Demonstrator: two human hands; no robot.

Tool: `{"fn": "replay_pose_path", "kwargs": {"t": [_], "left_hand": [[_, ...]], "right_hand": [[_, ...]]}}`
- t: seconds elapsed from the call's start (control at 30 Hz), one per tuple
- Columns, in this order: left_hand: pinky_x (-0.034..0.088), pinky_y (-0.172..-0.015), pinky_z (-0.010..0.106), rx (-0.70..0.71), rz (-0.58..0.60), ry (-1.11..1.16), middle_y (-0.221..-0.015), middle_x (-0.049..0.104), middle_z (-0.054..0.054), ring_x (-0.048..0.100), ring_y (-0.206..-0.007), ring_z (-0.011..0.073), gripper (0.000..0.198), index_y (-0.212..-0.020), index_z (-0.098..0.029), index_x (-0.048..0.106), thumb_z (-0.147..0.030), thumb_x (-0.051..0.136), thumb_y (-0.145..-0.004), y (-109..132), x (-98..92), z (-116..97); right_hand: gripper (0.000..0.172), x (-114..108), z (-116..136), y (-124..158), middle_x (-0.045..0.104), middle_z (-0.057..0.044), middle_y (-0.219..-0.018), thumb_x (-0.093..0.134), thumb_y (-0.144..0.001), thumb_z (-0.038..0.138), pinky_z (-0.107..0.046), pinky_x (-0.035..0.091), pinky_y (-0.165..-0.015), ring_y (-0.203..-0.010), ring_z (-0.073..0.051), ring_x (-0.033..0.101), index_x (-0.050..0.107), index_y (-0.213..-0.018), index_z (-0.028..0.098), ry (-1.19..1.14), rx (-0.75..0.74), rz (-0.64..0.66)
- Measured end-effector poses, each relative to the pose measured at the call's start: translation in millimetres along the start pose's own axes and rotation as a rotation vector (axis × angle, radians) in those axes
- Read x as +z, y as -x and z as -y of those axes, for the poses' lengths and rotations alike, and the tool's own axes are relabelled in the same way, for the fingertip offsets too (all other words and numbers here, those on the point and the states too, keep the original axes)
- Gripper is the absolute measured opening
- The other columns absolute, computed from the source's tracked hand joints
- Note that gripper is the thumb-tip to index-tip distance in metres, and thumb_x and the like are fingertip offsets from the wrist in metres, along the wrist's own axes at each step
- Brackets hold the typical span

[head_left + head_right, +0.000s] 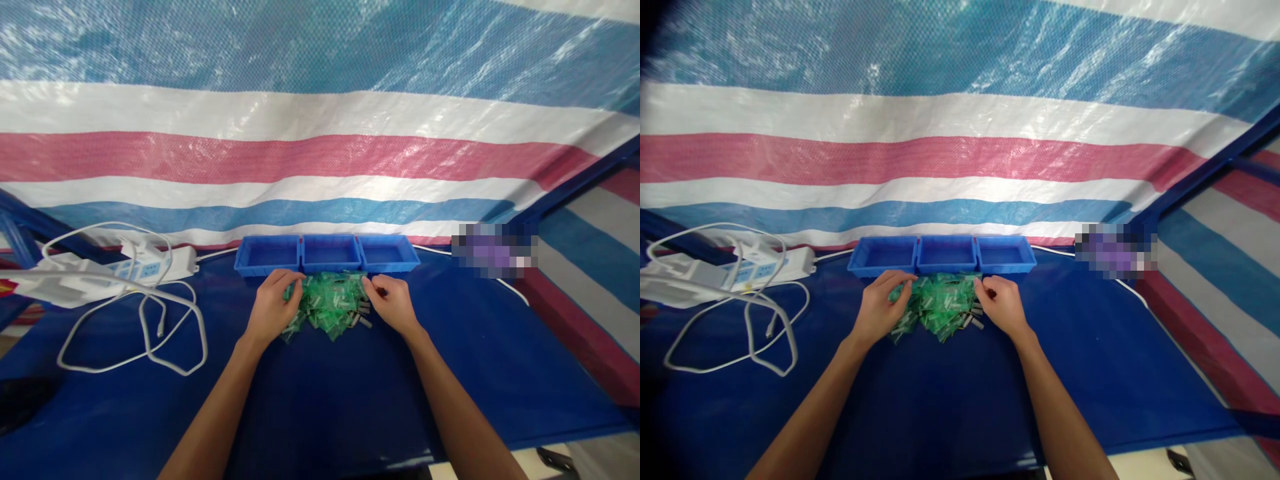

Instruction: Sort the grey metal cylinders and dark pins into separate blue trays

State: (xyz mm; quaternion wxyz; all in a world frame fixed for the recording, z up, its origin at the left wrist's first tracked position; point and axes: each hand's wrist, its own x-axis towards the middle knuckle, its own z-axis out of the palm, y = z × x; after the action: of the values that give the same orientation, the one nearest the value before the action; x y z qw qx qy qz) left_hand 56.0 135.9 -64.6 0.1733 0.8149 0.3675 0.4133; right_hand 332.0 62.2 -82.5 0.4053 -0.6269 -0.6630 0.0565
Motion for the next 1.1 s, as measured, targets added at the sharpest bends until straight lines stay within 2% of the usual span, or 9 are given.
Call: {"fn": "replay_pose_path", "kwargs": {"t": [0.13,0.23,0.4,0.53,0.7,0.8,0.93,1.0,1.1], "left_hand": [[0.057,-0.095,0.037,-0.008,0.004,0.003,-0.101,0.076,0.007,0.071,-0.100,0.0218,0.019,-0.102,-0.020,0.074,-0.021,0.055,-0.100,0.5,-0.1,-1.8],[0.056,-0.101,0.041,0.034,0.029,0.002,-0.110,0.075,0.009,0.069,-0.108,0.0232,0.021,-0.112,-0.020,0.074,-0.021,0.056,-0.100,1.6,1.3,-7.0],[0.047,-0.118,0.053,0.139,0.180,-0.033,-0.141,0.068,0.009,0.055,-0.137,0.0288,0.041,-0.140,-0.024,0.064,-0.021,0.057,-0.100,5.6,9.5,-18.4],[0.047,-0.115,0.059,0.150,0.249,-0.067,-0.142,0.068,0.007,0.054,-0.141,0.0317,0.040,-0.139,-0.026,0.066,-0.021,0.056,-0.100,9.4,16.6,-20.9],[0.049,-0.115,0.056,0.154,0.257,-0.062,-0.135,0.072,0.007,0.057,-0.139,0.0296,0.035,-0.133,-0.023,0.069,-0.020,0.055,-0.101,10.4,19.5,-16.3],[0.049,-0.117,0.053,0.168,0.236,-0.038,-0.135,0.072,0.008,0.057,-0.139,0.0284,0.033,-0.131,-0.022,0.070,-0.020,0.055,-0.101,9.0,19.0,-14.9],[0.048,-0.118,0.051,0.114,0.175,0.034,-0.136,0.072,0.009,0.057,-0.139,0.0274,0.032,-0.130,-0.022,0.071,-0.023,0.056,-0.102,4.8,15.6,-20.4],[0.049,-0.115,0.050,0.043,0.126,0.099,-0.132,0.073,0.009,0.062,-0.131,0.0271,0.031,-0.129,-0.023,0.072,-0.027,0.056,-0.103,2.8,12.5,-25.3],[0.057,-0.101,0.043,-0.137,0.097,0.252,-0.121,0.077,0.009,0.072,-0.110,0.0255,0.032,-0.126,-0.023,0.073,-0.036,0.057,-0.102,2.0,7.5,-32.3]], "right_hand": [[0.047,-3.3,4.7,-1.1,0.046,0.004,-0.055,0.058,-0.099,0.046,-0.029,0.029,-0.058,-0.053,-0.012,0.043,0.046,-0.060,0.022,0.141,0.162,-0.037],[0.048,-5.1,8.9,-1.8,0.051,0.003,-0.053,0.061,-0.095,0.058,-0.029,0.029,-0.056,-0.051,-0.014,0.047,0.059,-0.065,0.022,0.219,0.282,-0.049],[0.053,1.2,10.1,-1.3,0.052,0.002,-0.050,0.061,-0.093,0.065,-0.028,0.031,-0.052,-0.048,-0.014,0.048,0.068,-0.064,0.021,0.047,0.348,-0.022],[0.046,9.8,5.1,-1.6,0.049,0.004,-0.051,0.069,-0.090,0.059,-0.027,0.032,-0.051,-0.048,-0.012,0.043,0.070,-0.067,0.019,-0.116,0.331,-0.029],[0.037,8.4,7.7,-2.3,0.055,0.003,-0.059,0.071,-0.089,0.050,-0.027,0.035,-0.052,-0.053,-0.013,0.047,0.068,-0.070,0.018,-0.279,0.308,-0.059],[0.033,-0.6,18.5,-4.7,0.058,0.001,-0.063,0.071,-0.091,0.044,-0.028,0.038,-0.055,-0.055,-0.013,0.048,0.068,-0.071,0.019,-0.233,0.226,-0.154],[0.033,-15.1,39.2,-18.0,0.059,0.000,-0.065,0.068,-0.095,0.040,-0.029,0.039,-0.058,-0.057,-0.013,0.048,0.067,-0.069,0.019,-0.182,0.126,-0.257],[0.033,-19.4,49.6,-27.2,0.060,0.000,-0.066,0.068,-0.095,0.042,-0.029,0.039,-0.057,-0.058,-0.013,0.048,0.067,-0.070,0.020,-0.268,0.113,-0.229],[0.033,-18.1,61.7,-34.6,0.062,0.000,-0.068,0.071,-0.092,0.048,-0.027,0.040,-0.054,-0.058,-0.013,0.049,0.070,-0.074,0.020,-0.512,0.144,-0.084]]}}
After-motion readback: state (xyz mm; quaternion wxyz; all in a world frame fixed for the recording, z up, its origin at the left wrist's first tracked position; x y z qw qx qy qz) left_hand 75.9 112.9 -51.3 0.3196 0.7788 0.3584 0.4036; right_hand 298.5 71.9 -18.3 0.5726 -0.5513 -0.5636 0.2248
